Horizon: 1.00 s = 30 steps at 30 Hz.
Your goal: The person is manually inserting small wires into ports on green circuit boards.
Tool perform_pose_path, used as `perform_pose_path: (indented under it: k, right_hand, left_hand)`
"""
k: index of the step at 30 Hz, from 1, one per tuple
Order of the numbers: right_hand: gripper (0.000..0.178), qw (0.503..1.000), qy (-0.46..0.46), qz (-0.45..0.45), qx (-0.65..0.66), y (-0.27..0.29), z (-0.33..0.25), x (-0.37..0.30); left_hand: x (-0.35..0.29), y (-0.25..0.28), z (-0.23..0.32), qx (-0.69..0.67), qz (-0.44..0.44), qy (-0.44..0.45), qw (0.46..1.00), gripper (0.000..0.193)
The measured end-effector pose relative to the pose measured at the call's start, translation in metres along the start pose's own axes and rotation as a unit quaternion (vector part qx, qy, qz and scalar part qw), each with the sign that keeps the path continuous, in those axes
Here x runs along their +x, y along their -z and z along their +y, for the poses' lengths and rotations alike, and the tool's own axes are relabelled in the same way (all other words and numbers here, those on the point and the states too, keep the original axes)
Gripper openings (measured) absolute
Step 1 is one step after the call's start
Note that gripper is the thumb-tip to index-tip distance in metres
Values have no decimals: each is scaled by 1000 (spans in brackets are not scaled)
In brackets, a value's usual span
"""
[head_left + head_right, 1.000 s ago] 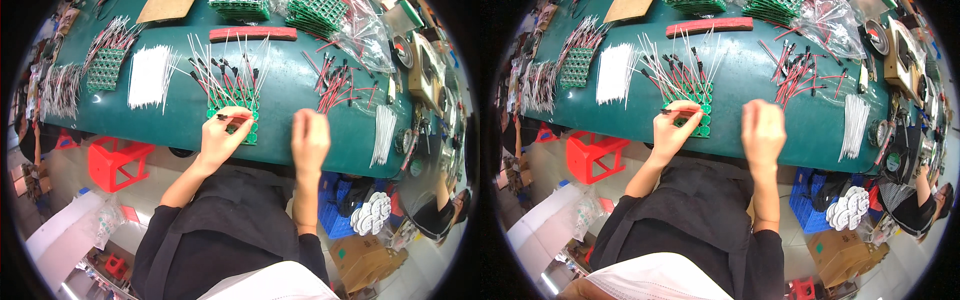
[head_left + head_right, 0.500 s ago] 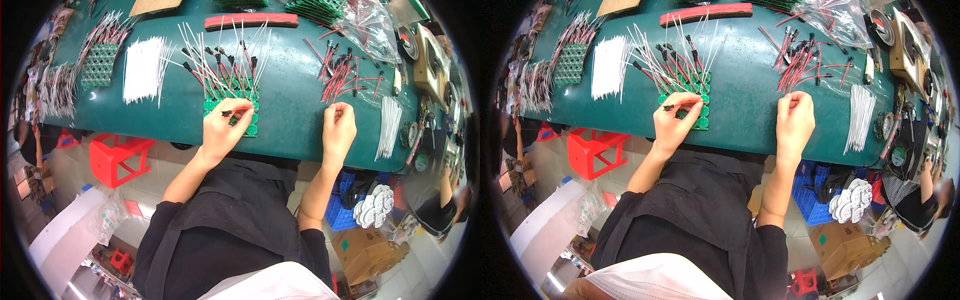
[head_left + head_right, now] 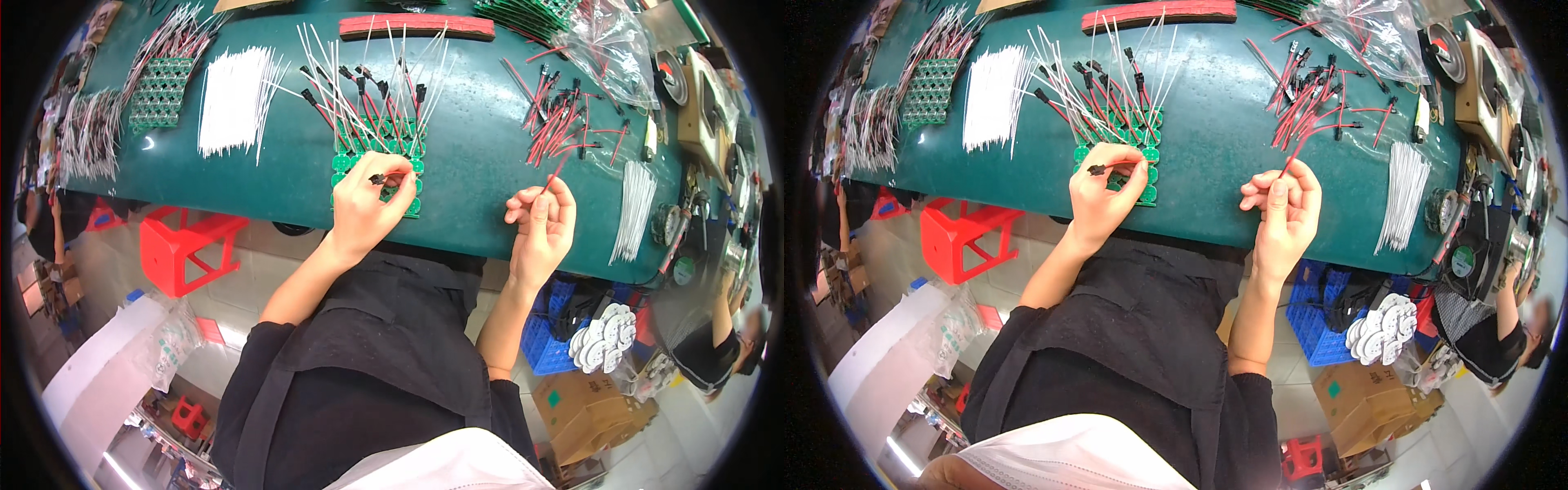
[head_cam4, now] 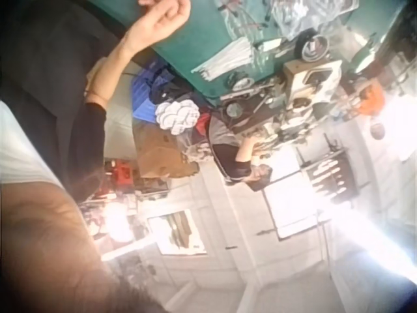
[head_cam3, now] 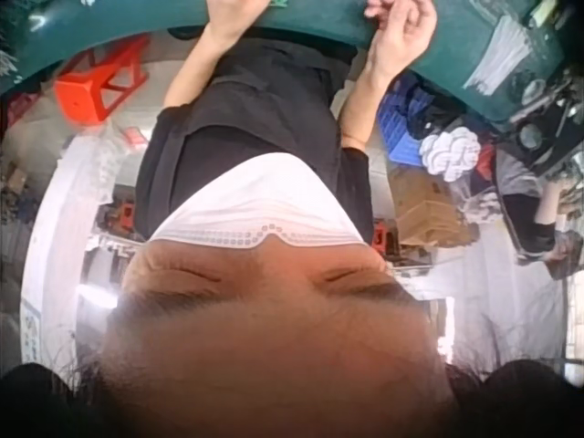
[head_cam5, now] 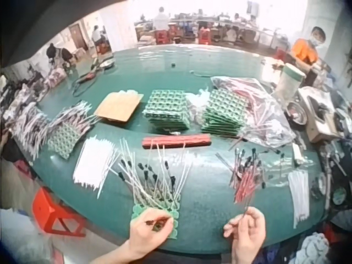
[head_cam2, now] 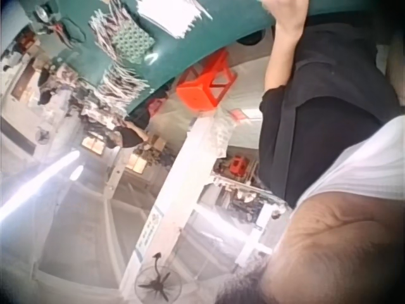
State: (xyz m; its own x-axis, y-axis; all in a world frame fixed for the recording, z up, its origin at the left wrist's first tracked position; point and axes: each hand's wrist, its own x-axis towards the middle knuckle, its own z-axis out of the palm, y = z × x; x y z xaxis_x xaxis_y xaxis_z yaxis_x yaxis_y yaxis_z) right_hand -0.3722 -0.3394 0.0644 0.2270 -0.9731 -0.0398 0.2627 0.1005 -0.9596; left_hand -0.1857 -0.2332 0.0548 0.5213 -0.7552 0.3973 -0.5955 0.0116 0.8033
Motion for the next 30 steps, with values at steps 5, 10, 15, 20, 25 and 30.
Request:
perform_pose_path:
  k: [5,10,15,20,25,30]
  right_hand:
    - [27,1000,-7,-15,-25,-7,-7,-4]
    - [19,1000,-6,-27,-15,-8,-6,-11]
    - [9,993,-3,-85,-86,-18,1,-22]
    - [8,904,211,-148,-340,-33,8,-24]
    - [13,835,318,-238,-382,-47,9,-21]
    - [12,857,213,-315,-349,-54,0,-17]
  left_hand:
    - [-1,-3,-2,19,0,2,1000,18]
    - [-1,-4,-2,64,-15,-21,998,17]
    - [5,-7,4,24,11,60,998,24]
    - [3,4,7,-4,-39,56,998,26]
    - [-2,23,16,-95,-143,3,985,23]
    - [0,35,10,-237,-155,113,952,13]
